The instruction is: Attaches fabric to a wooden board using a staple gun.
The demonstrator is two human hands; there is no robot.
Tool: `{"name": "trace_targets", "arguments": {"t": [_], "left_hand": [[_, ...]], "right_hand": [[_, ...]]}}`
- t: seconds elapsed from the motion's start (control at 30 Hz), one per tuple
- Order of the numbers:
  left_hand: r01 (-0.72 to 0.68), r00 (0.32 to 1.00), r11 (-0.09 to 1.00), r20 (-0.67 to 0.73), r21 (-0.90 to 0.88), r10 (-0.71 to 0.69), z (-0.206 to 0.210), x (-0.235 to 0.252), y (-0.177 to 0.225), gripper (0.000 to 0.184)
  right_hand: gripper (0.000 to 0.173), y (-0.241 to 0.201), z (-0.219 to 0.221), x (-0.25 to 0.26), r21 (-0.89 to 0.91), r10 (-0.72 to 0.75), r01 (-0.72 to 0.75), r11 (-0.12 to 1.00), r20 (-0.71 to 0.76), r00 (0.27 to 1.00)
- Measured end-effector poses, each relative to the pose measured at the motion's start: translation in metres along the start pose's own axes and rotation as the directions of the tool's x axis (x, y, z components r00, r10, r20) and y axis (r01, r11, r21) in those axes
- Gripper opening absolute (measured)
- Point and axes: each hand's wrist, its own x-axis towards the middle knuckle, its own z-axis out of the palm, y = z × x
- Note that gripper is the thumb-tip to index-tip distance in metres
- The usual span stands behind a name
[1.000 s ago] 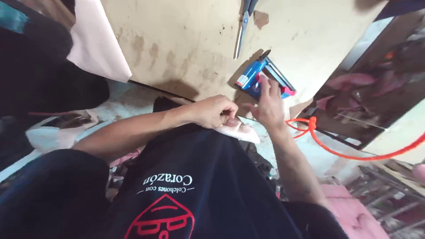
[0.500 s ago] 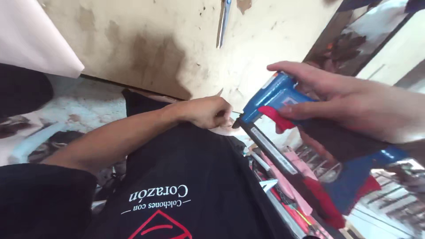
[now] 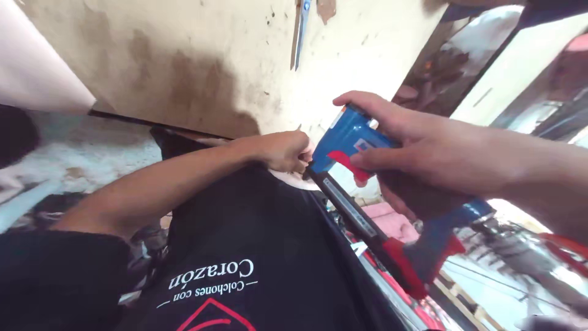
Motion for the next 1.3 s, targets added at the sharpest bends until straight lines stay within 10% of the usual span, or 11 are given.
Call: {"name": "trace_targets", "arguments": {"t": [0.3,0.83,1.0,1.1,1.2,1.3], "left_hand": [[-0.151,0.985,0.986,-0.089,-0.067,0.145,0.001,-0.009,-0.01,0.018],[0.148,0.968,0.978,-0.181,-0.144,-0.173,0.029,-0.022,0.035,0.009],[0.343,0.846,0.936,-0.405,-0.086,-0.347,0.034,-0.04,0.041,0.026],[0.348,0.868,0.934,-0.403,0.08,-0.289,0.034,-0.057,0.053,0.046],[0.384,0.895,0.882,-0.345,0.274,-0.283,0.044,-0.057,0.077,0.062],[0.461,0.875,0.773,-0.371,0.436,-0.312,0.054,-0.04,0.105,0.044]], "right_hand": [[0.072,0.014,-0.014,-0.011,-0.046,-0.114,0.112,0.993,-0.065,0.991],[0.071,0.059,-0.027,-0.009,0.02,-0.21,0.209,0.978,0.099,0.973],[0.072,0.059,-0.027,0.002,0.065,-0.271,0.264,0.962,0.128,0.954],[0.074,0.065,-0.025,0.007,-0.199,-0.329,0.317,0.927,-0.028,0.944],[0.093,0.09,-0.007,0.036,-0.781,-0.643,0.289,0.554,-0.181,0.744],[0.08,0.124,-0.008,0.112,-0.961,-0.903,0.2,0.191,-0.092,0.419]]}}
